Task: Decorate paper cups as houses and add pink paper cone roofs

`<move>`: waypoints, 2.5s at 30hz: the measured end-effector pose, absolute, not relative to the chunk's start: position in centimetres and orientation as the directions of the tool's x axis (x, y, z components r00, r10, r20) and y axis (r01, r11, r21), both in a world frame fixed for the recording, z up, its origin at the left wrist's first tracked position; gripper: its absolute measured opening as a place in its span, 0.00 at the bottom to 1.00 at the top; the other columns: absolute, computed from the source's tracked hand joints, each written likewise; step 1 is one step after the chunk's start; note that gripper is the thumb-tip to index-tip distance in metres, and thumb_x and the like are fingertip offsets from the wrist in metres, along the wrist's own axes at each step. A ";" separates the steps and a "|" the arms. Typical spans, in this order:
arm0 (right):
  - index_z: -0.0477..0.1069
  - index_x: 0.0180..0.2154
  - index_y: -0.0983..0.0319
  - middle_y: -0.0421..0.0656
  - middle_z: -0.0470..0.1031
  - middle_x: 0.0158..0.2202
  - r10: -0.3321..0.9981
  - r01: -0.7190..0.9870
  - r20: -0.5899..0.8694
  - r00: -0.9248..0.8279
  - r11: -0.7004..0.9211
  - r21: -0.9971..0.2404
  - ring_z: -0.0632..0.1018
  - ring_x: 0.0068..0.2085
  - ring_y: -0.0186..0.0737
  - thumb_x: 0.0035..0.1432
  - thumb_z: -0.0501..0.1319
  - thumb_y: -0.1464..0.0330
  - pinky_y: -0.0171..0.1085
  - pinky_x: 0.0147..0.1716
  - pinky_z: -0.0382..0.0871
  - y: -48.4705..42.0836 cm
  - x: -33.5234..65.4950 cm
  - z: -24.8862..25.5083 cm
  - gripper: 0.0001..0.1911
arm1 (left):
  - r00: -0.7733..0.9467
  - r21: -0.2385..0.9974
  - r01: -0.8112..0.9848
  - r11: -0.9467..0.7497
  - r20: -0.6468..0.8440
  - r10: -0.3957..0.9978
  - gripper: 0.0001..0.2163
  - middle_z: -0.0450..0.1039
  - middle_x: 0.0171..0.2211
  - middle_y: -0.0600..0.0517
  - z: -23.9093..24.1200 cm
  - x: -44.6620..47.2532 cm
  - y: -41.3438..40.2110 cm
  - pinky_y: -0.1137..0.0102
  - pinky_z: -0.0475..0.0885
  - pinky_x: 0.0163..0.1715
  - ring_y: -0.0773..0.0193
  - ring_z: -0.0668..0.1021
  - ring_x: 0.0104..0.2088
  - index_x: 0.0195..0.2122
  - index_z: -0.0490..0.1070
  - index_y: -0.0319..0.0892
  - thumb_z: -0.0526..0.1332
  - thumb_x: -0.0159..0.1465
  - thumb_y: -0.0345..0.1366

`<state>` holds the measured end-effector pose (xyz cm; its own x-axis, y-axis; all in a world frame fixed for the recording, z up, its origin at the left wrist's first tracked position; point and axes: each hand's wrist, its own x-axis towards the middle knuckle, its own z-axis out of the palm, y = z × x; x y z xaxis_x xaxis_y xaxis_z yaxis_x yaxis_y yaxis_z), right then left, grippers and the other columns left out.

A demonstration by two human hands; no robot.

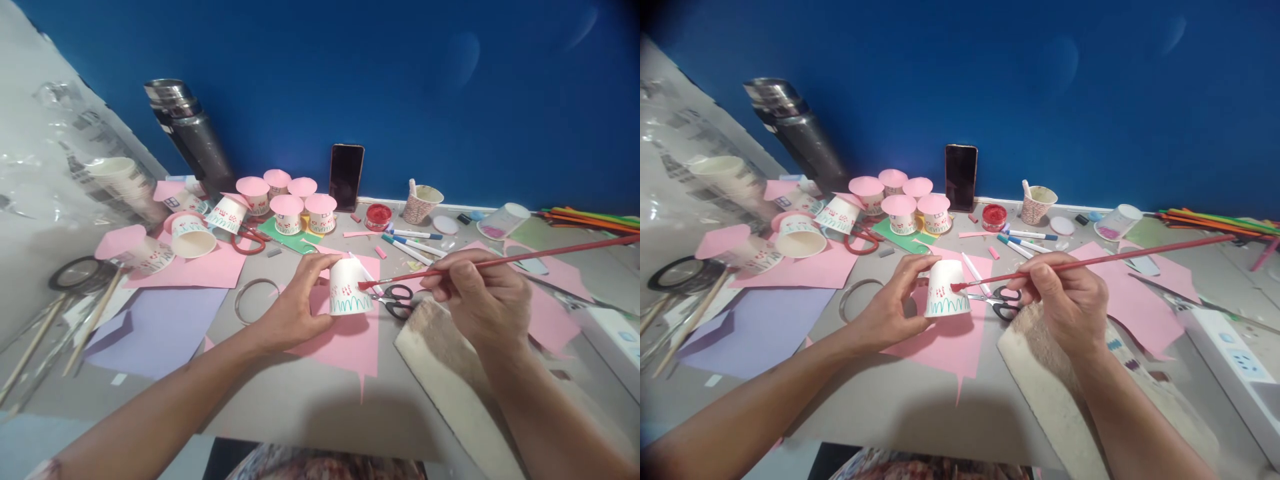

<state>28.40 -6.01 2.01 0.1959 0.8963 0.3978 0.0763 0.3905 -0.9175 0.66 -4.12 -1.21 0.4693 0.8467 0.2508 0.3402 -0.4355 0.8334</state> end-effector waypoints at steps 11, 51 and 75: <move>0.81 0.35 0.59 0.43 0.82 0.27 0.891 0.062 0.408 0.197 0.404 -0.912 0.77 0.22 0.36 0.67 0.68 0.60 0.34 0.20 0.74 -6.0 28.6 1.8 0.11 | 0.470 0.856 0.301 -0.420 0.250 0.846 0.37 0.60 0.65 0.46 -1.5 0.7 -4.0 0.54 0.70 0.67 0.50 0.67 0.68 0.67 0.59 0.54 0.68 0.58 0.27; 0.80 0.33 0.61 0.43 0.82 0.25 0.905 0.057 0.382 0.186 0.378 -0.924 0.76 0.21 0.35 0.66 0.69 0.58 0.34 0.20 0.73 -5.8 29.0 2.2 0.14 | 0.482 0.886 0.235 -0.400 0.251 0.840 0.38 0.60 0.66 0.45 -2.1 0.6 -3.9 0.52 0.69 0.68 0.48 0.67 0.68 0.68 0.59 0.54 0.68 0.58 0.27; 0.81 0.33 0.59 0.42 0.82 0.25 0.904 0.023 0.390 0.176 0.392 -0.920 0.76 0.20 0.34 0.66 0.69 0.60 0.33 0.19 0.73 -5.7 28.7 2.2 0.12 | 0.490 0.888 0.238 -0.393 0.240 0.838 0.36 0.61 0.65 0.44 -1.7 0.7 -4.0 0.53 0.69 0.68 0.49 0.68 0.67 0.67 0.60 0.53 0.69 0.59 0.28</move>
